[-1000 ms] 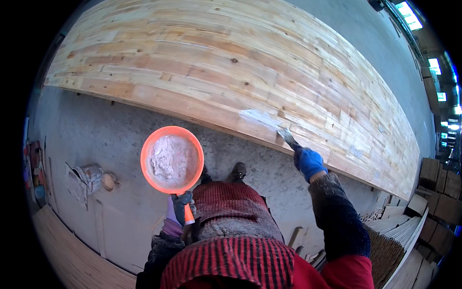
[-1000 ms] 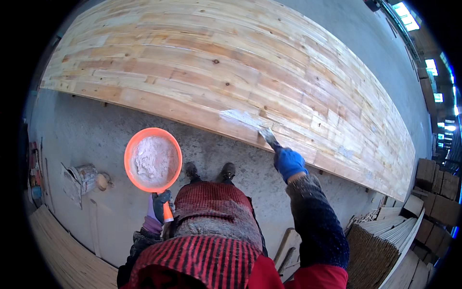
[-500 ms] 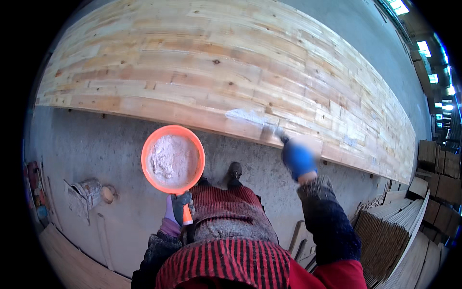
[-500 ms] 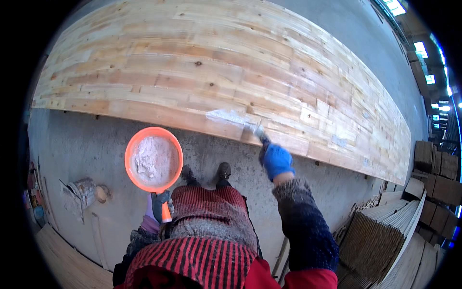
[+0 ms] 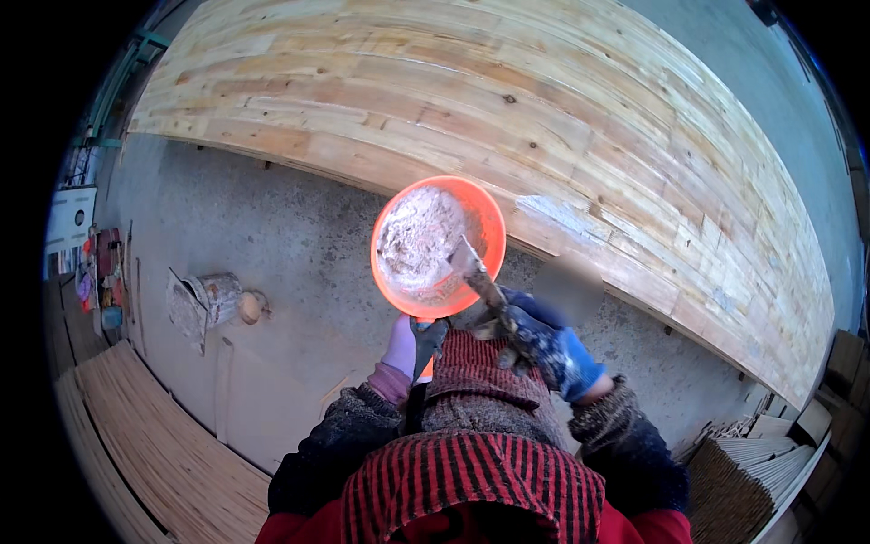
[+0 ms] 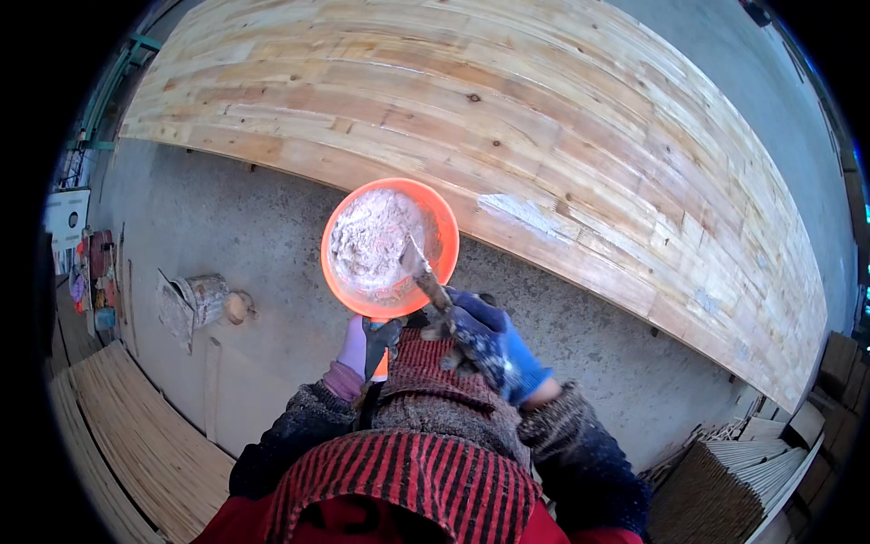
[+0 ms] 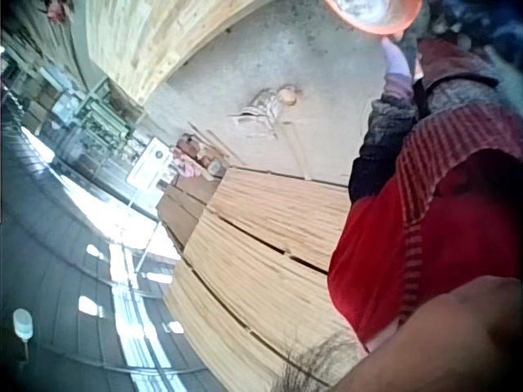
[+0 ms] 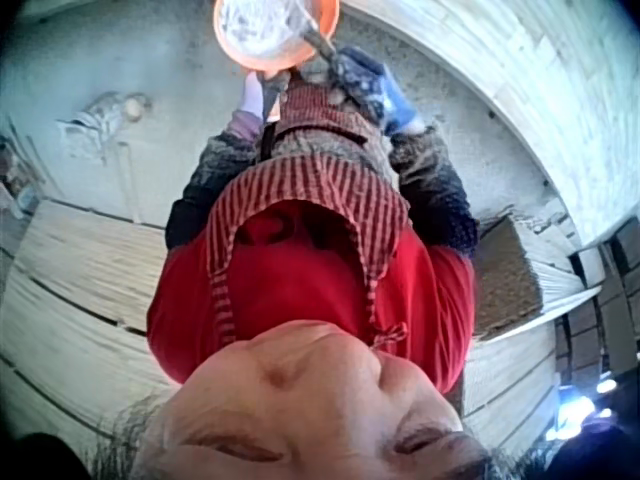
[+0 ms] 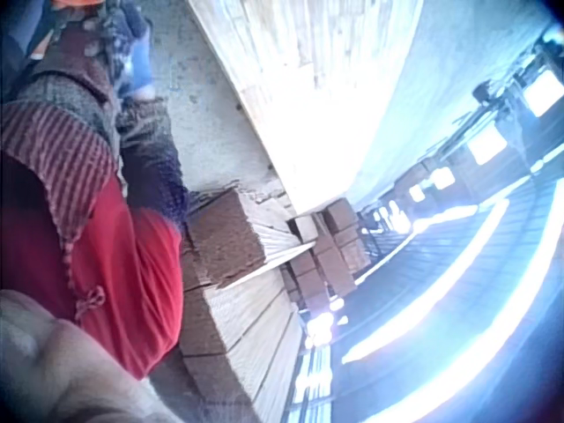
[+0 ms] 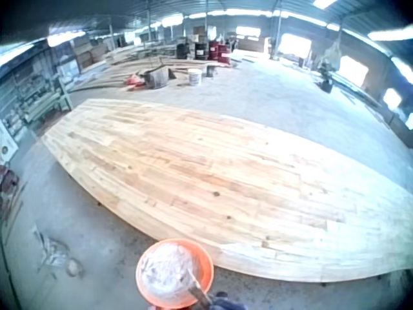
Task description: The person uses a putty knife to scoop a white filler from an orange bowl and applies it to gaps and knots on a large wooden panel. They repeatedly spread the filler across the surface, occasionally dipping the tool back into the bowl to reload. The person moves along the panel to cover different areas, smoothing the filler into the wood grain.
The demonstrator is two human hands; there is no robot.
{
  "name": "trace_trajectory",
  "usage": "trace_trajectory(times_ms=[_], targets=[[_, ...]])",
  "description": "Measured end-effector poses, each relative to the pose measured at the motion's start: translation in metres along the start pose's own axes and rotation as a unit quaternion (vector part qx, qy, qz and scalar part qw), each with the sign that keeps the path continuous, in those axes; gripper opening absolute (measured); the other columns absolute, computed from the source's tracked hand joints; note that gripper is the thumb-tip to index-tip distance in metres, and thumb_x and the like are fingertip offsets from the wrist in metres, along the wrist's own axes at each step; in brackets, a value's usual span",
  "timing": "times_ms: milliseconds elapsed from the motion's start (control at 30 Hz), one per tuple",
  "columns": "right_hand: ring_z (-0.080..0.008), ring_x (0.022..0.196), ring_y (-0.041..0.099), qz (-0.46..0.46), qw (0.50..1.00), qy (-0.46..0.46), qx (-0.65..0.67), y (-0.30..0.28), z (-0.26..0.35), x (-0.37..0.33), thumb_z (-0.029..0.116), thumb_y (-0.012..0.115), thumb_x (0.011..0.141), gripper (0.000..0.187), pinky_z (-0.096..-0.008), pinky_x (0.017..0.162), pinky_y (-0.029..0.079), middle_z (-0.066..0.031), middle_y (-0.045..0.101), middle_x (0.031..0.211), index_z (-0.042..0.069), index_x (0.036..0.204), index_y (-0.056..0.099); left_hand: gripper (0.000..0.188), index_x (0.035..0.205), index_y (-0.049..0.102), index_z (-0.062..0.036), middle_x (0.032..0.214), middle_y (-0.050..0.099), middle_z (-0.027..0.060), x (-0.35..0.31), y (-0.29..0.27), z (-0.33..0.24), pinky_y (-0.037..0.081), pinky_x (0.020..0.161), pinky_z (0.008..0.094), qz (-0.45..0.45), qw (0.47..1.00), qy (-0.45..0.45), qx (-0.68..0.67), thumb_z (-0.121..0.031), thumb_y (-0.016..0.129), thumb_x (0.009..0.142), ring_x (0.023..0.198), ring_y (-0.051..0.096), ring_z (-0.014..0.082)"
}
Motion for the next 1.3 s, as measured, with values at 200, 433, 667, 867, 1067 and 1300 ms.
trace_trajectory(times_ms=[200, 433, 667, 867, 1067, 1300], targets=[[-0.0040, 0.060, 0.052, 0.041, 0.973, 0.113, 0.197, 0.016, -0.020, 0.015, 0.037, 0.049, 0.101, 0.047, -0.0168, 0.047, 0.040, -0.0047, 0.068, 0.102, 0.009, 0.139, 0.047, 0.028, 0.117, 0.058, 0.0006, 0.099, 0.065, 0.0061, -0.007, 0.042, -0.031, 0.053, 0.072, 0.0289, 0.040, 0.988, 0.032, -0.144, -0.003, 0.061, 0.089, 0.088, 0.063, 0.0147], [-0.0059, 0.051, 0.047, 0.031, 0.928, 0.085, 0.362, 0.007, -0.042, 0.022, 0.032, 0.047, 0.102, 0.039, -0.0185, 0.042, 0.037, -0.0093, 0.071, 0.097, 0.009, 0.134, 0.049, 0.029, 0.117, 0.057, 0.0007, 0.109, 0.063, 0.0090, -0.001, 0.062, -0.002, 0.051, 0.086, 0.0341, 0.070, 0.955, 0.002, -0.288, -0.017, 0.049, 0.096, 0.100, 0.060, 0.0183], [-0.0076, 0.049, 0.042, 0.077, 0.846, 0.058, 0.524, 0.005, -0.046, 0.019, 0.031, 0.041, 0.104, 0.035, -0.0213, 0.043, 0.036, -0.0014, 0.056, 0.074, 0.006, 0.126, 0.052, 0.038, 0.121, 0.057, -0.0017, 0.113, 0.062, 0.0116, -0.009, 0.085, -0.010, 0.049, 0.090, 0.0355, 0.104, 0.972, -0.026, -0.208, -0.029, 0.045, 0.097, 0.102, 0.060, 0.0215], [-0.0094, 0.039, 0.037, 0.073, 0.867, 0.038, 0.492, -0.009, -0.042, 0.011, 0.038, 0.042, 0.102, 0.037, -0.0233, 0.039, 0.029, 0.0022, 0.043, 0.054, 0.004, 0.099, 0.057, 0.025, 0.115, 0.060, -0.0024, 0.102, 0.064, 0.0061, -0.014, 0.092, -0.005, 0.051, 0.077, 0.0278, 0.091, 0.981, -0.059, -0.160, -0.008, 0.058, 0.091, 0.087, 0.062, 0.0161], [-0.0085, 0.045, 0.043, -0.044, 0.957, -0.019, 0.287, -0.039, -0.036, -0.001, 0.034, 0.045, 0.101, 0.038, -0.0228, 0.041, 0.034, -0.0021, 0.057, 0.071, 0.003, 0.121, 0.054, 0.015, 0.105, 0.061, 0.0008, 0.086, 0.059, 0.0007, -0.007, 0.077, -0.005, 0.045, 0.062, 0.0257, 0.053, 0.998, -0.013, -0.007, -0.004, 0.058, 0.091, 0.074, 0.055, 0.0097], [-0.0061, 0.061, 0.056, -0.064, 0.994, -0.048, 0.076, -0.040, -0.032, 0.013, 0.030, 0.052, 0.100, 0.050, -0.0188, 0.050, 0.040, -0.0040, 0.068, 0.092, 0.007, 0.144, 0.042, 0.011, 0.100, 0.064, -0.0015, 0.083, 0.061, -0.0010, -0.014, 0.073, -0.025, 0.046, 0.062, 0.0275, 0.044, 0.991, 0.051, 0.118, -0.005, 0.060, 0.090, 0.072, 0.056, 0.0093]])
Point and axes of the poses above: each hand's wrist, its own x-axis towards the middle knuckle, its own y-axis out of the palm, z = x × y, the point moved 6 cm from there along x, towards the middle knuckle
